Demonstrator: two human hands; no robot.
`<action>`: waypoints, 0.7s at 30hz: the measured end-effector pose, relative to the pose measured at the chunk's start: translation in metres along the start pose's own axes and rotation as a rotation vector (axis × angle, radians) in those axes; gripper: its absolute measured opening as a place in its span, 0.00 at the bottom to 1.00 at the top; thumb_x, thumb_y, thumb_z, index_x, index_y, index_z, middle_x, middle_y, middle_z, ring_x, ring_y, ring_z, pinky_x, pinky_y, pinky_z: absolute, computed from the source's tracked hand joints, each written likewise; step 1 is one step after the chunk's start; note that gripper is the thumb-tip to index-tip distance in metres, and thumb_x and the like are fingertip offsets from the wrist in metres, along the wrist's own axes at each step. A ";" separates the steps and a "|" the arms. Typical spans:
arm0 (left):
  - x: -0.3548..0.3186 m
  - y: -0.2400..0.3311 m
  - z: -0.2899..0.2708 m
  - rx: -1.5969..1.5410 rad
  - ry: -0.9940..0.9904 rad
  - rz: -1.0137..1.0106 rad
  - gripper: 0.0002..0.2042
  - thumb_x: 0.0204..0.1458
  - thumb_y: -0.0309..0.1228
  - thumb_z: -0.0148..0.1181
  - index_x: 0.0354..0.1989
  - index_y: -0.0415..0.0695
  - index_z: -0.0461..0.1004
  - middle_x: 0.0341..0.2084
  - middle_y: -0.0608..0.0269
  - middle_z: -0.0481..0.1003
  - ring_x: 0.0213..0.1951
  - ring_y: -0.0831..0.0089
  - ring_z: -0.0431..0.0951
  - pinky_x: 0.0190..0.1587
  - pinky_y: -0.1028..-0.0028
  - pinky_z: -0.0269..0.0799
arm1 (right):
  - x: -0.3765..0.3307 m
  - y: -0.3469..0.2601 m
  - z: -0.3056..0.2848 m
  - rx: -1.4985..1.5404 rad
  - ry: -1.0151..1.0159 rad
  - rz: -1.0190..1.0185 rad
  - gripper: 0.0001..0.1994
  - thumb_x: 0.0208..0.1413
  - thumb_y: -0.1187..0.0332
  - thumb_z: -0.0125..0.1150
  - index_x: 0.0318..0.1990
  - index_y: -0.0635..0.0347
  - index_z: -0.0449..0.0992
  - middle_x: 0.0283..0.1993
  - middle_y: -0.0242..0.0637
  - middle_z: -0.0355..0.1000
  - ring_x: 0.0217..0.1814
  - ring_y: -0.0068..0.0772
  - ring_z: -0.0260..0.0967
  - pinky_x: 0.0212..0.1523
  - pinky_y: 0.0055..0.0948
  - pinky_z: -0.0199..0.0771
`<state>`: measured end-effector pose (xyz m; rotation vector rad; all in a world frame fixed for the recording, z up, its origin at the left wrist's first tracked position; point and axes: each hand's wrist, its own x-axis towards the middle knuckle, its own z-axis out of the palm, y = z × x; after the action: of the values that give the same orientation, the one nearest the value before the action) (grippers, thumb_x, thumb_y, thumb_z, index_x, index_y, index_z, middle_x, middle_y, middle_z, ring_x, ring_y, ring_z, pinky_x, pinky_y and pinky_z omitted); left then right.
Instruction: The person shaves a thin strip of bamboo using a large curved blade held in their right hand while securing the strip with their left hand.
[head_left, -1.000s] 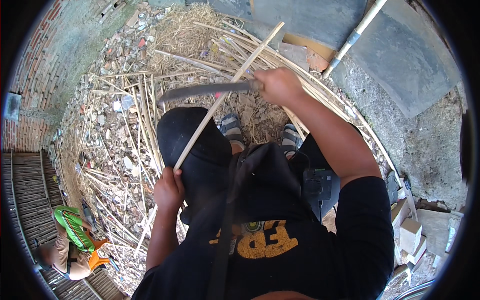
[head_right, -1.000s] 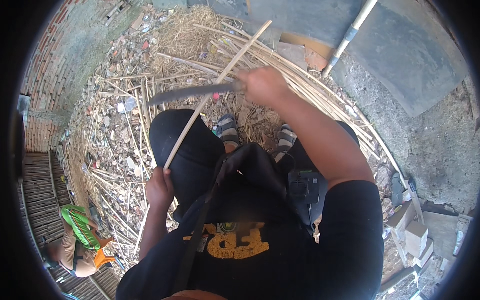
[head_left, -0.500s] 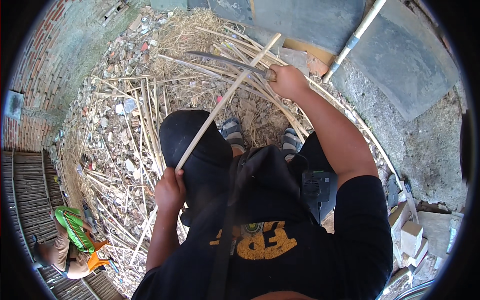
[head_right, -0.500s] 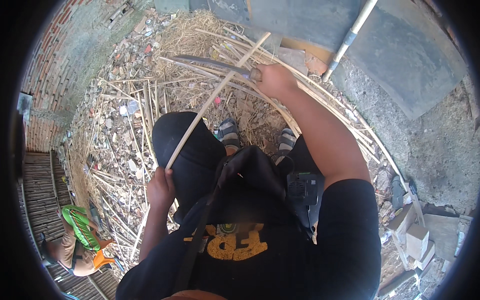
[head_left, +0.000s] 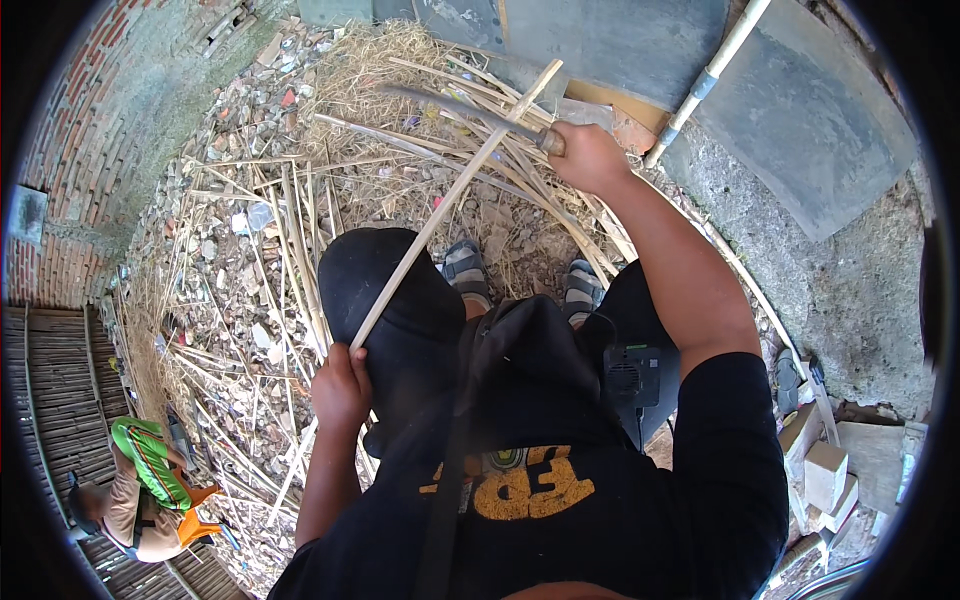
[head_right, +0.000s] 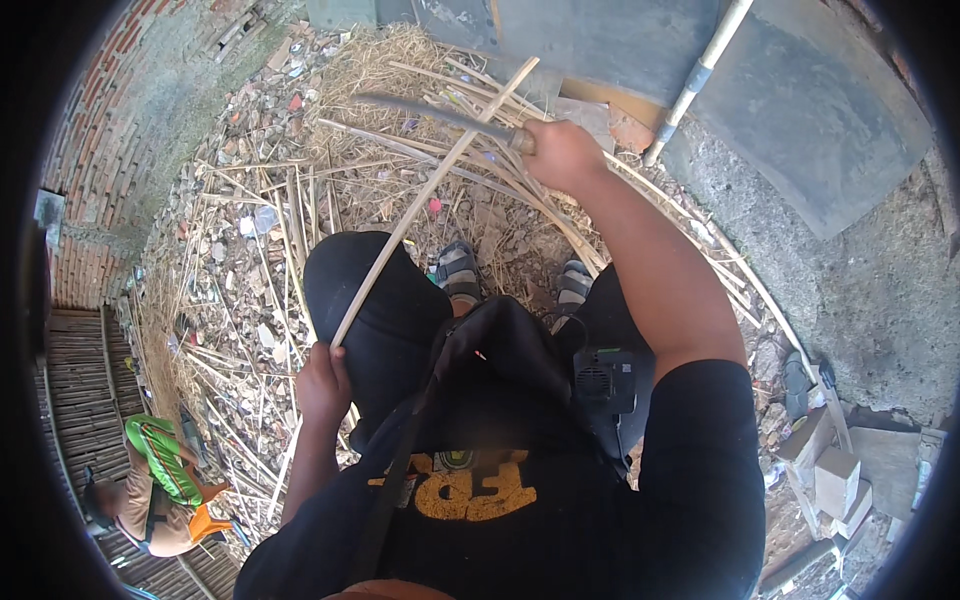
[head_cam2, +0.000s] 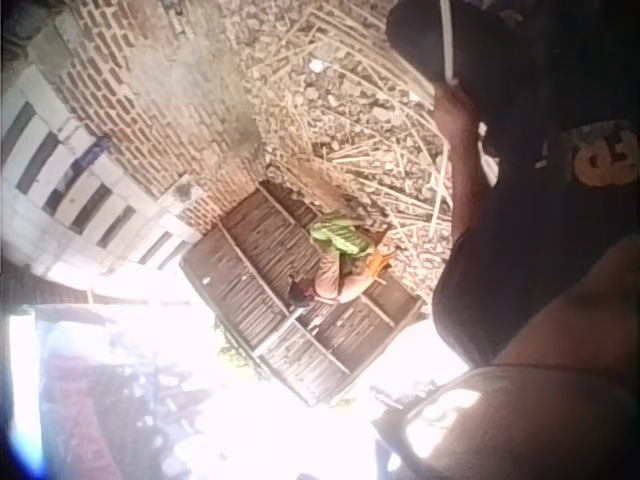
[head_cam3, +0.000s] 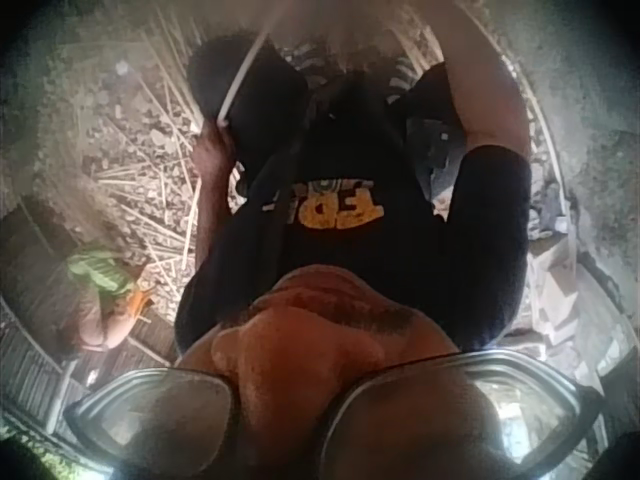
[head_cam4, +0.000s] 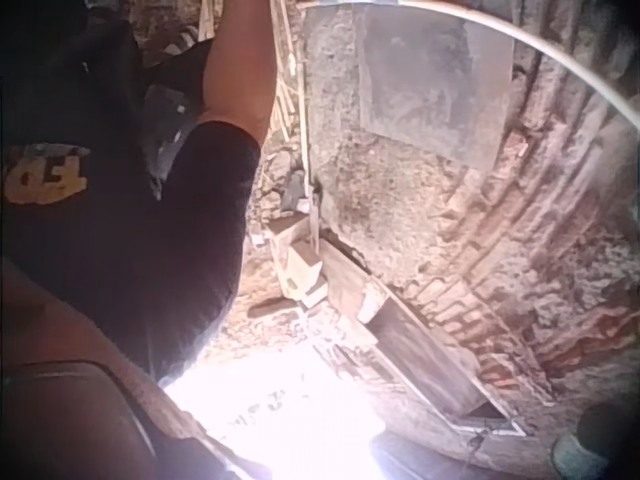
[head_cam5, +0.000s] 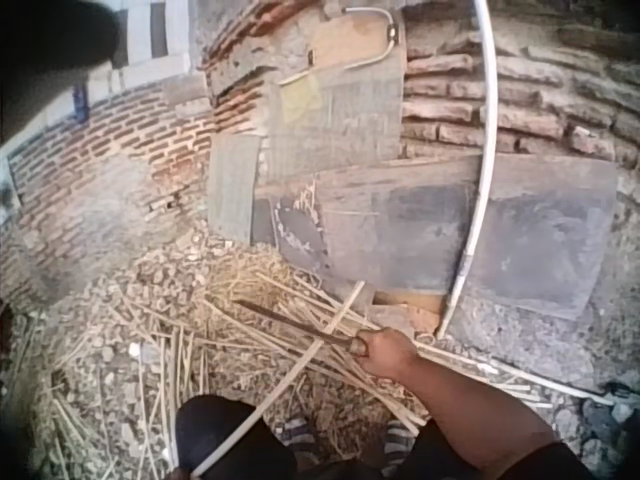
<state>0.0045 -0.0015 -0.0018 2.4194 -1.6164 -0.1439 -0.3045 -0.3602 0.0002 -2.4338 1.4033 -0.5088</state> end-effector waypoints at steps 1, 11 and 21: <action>0.000 0.000 -0.001 0.001 -0.006 -0.006 0.14 0.66 0.41 0.51 0.34 0.42 0.66 0.20 0.41 0.74 0.25 0.37 0.76 0.27 0.44 0.67 | -0.003 -0.008 0.001 0.037 -0.048 -0.050 0.14 0.48 0.66 0.64 0.43 0.56 0.79 0.29 0.48 0.77 0.36 0.54 0.78 0.41 0.48 0.80; 0.010 0.000 -0.009 -0.046 -0.083 0.008 0.16 0.68 0.41 0.46 0.33 0.41 0.66 0.21 0.38 0.74 0.27 0.35 0.75 0.29 0.43 0.67 | -0.014 -0.031 0.007 0.028 -0.123 -0.159 0.13 0.47 0.63 0.68 0.40 0.55 0.78 0.34 0.46 0.79 0.40 0.52 0.78 0.42 0.50 0.78; 0.009 0.007 -0.010 0.062 -0.044 -0.011 0.14 0.67 0.39 0.49 0.32 0.42 0.66 0.21 0.41 0.75 0.25 0.38 0.76 0.27 0.44 0.68 | -0.001 -0.009 0.003 -0.001 -0.081 -0.041 0.15 0.46 0.67 0.63 0.44 0.54 0.79 0.33 0.48 0.79 0.38 0.54 0.78 0.39 0.48 0.79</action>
<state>0.0037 -0.0113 0.0098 2.4883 -1.6509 -0.1524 -0.2970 -0.3543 0.0012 -2.4594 1.3239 -0.4143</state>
